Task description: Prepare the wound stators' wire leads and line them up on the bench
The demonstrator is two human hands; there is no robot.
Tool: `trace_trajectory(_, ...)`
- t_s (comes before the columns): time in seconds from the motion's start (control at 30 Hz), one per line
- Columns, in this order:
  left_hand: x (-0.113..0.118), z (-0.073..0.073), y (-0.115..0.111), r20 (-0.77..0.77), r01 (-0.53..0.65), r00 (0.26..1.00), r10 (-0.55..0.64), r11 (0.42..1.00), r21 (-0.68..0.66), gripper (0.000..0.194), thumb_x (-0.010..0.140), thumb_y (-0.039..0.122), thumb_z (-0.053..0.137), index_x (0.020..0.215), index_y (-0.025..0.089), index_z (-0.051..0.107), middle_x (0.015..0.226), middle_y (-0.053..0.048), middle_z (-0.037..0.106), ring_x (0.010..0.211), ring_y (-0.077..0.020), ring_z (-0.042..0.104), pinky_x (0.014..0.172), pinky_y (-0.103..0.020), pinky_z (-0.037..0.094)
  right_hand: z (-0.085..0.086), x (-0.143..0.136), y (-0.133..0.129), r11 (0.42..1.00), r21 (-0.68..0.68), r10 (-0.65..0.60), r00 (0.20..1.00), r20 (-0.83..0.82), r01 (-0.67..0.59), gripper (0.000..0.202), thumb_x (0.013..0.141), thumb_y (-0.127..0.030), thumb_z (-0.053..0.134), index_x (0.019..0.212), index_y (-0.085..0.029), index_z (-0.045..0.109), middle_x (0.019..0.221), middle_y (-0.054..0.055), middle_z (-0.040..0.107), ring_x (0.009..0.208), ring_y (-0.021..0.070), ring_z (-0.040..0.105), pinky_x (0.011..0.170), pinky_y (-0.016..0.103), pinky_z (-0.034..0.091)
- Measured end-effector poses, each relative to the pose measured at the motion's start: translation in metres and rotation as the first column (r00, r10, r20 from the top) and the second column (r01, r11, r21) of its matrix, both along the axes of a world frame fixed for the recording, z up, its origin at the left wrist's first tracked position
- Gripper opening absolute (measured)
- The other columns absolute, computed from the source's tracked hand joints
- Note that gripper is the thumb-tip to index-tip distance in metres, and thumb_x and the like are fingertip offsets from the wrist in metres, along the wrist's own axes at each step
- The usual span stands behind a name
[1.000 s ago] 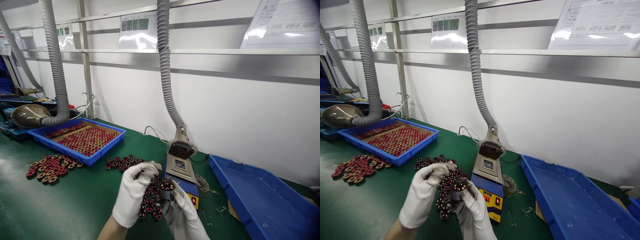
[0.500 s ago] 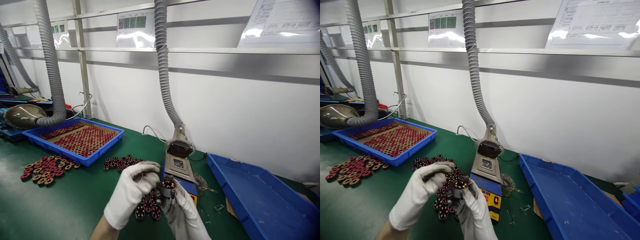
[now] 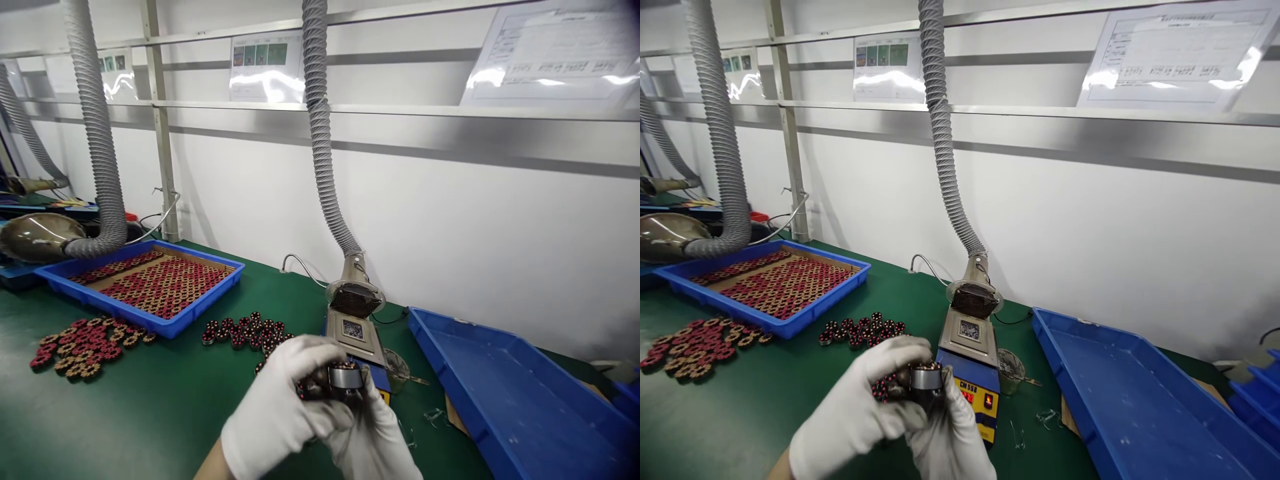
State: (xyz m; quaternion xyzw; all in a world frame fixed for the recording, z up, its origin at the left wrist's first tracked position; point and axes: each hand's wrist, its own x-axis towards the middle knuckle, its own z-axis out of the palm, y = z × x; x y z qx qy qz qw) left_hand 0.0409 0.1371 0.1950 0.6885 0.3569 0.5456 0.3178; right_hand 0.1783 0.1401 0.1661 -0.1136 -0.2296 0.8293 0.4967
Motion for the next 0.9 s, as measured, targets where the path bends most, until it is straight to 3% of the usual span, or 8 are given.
trace_trajectory(0.07,0.004,0.0,0.0,-0.069,0.041,0.997,-0.038,0.998,0.038,0.054,0.055,0.001,0.069,0.102,0.026,0.062,0.111,-0.002,0.059,0.105,-0.0199,0.051,0.097,-0.029,0.038,0.002,-0.001,0.0,1.0,0.007,-0.007,1.0,-0.002,0.007,0.03,0.064,-0.045,0.071,0.085,-0.024,0.069,0.091,0.002,0.07,0.087,0.013,0.062,0.071,0.023,0.049)
trace_trajectory(0.2,0.004,-0.009,0.006,0.131,0.129,0.984,-0.123,0.991,-0.036,0.022,0.065,0.012,0.064,0.085,0.019,0.068,0.099,-0.007,0.065,0.091,-0.0209,0.059,0.086,-0.03,0.046,0.003,-0.001,-0.004,0.999,0.033,-0.022,0.997,0.079,0.02,0.026,0.066,-0.04,0.072,0.088,-0.026,0.068,0.088,0.002,0.071,0.076,0.0134,0.065,0.067,0.025,0.05)
trace_trajectory(0.3,-0.002,-0.014,0.01,0.316,0.05,0.948,-0.03,0.997,-0.058,0.012,0.067,0.012,0.056,0.069,0.016,0.067,0.081,-0.006,0.068,0.079,-0.0194,0.061,0.078,-0.028,0.049,0.003,0.001,-0.007,0.999,0.035,-0.034,0.985,0.169,0.028,0.027,0.067,-0.033,0.073,0.091,-0.022,0.068,0.085,0.005,0.072,0.07,0.0161,0.066,0.066,0.028,0.051)
trace_trajectory(0.4,-0.01,-0.01,0.009,0.433,-0.062,0.898,0.074,0.997,-0.041,0.015,0.069,0.012,0.052,0.068,0.017,0.066,0.079,-0.004,0.068,0.083,-0.0185,0.061,0.078,-0.025,0.047,0.004,0.003,-0.008,1.0,0.022,-0.011,0.987,0.163,0.008,0.03,0.064,-0.035,0.075,0.09,-0.02,0.069,0.081,0.007,0.072,0.068,0.0147,0.066,0.064,0.025,0.051)
trace_trajectory(0.57,-0.007,0.004,0.001,0.235,0.141,0.968,-0.083,0.96,-0.242,0.022,0.063,0.007,0.055,0.079,0.013,0.068,0.091,-0.008,0.067,0.084,-0.0203,0.061,0.07,-0.024,0.049,0.005,0.004,-0.008,0.998,0.008,-0.067,0.988,0.136,0.067,0.03,0.06,-0.033,0.077,0.087,-0.024,0.069,0.082,0.003,0.072,0.069,0.0146,0.066,0.067,0.028,0.053)
trace_trajectory(0.63,-0.001,0.004,-0.002,0.257,0.184,0.958,-0.13,0.963,-0.198,0.02,0.063,0.004,0.05,0.07,0.012,0.067,0.082,-0.007,0.066,0.08,-0.0193,0.06,0.069,-0.024,0.048,0.006,0.003,-0.009,0.995,0.007,-0.096,0.985,0.145,0.096,0.031,0.06,-0.031,0.078,0.089,-0.024,0.068,0.089,0.004,0.072,0.073,0.0152,0.066,0.067,0.028,0.053)
trace_trajectory(0.8,-0.005,-0.004,-0.005,0.39,0.082,0.919,-0.055,0.995,-0.052,0.02,0.067,0.003,0.05,0.069,0.017,0.064,0.081,-0.003,0.064,0.084,-0.0169,0.058,0.076,-0.023,0.045,0.006,0.005,-0.008,0.99,0.074,-0.133,0.974,0.184,0.121,0.033,0.059,-0.028,0.078,0.09,-0.023,0.067,0.09,0.005,0.071,0.076,0.0182,0.066,0.067,0.03,0.053)
trace_trajectory(0.9,-0.012,-0.002,-0.005,0.418,0.009,0.908,0.028,0.996,-0.086,0.021,0.07,0.006,0.052,0.078,0.02,0.064,0.092,-0.001,0.064,0.084,-0.0149,0.058,0.072,-0.021,0.045,0.005,0.008,-0.007,0.988,0.103,-0.136,0.973,0.184,0.118,0.031,0.061,-0.029,0.077,0.089,-0.023,0.066,0.088,0.006,0.071,0.075,0.0192,0.066,0.068,0.033,0.053)
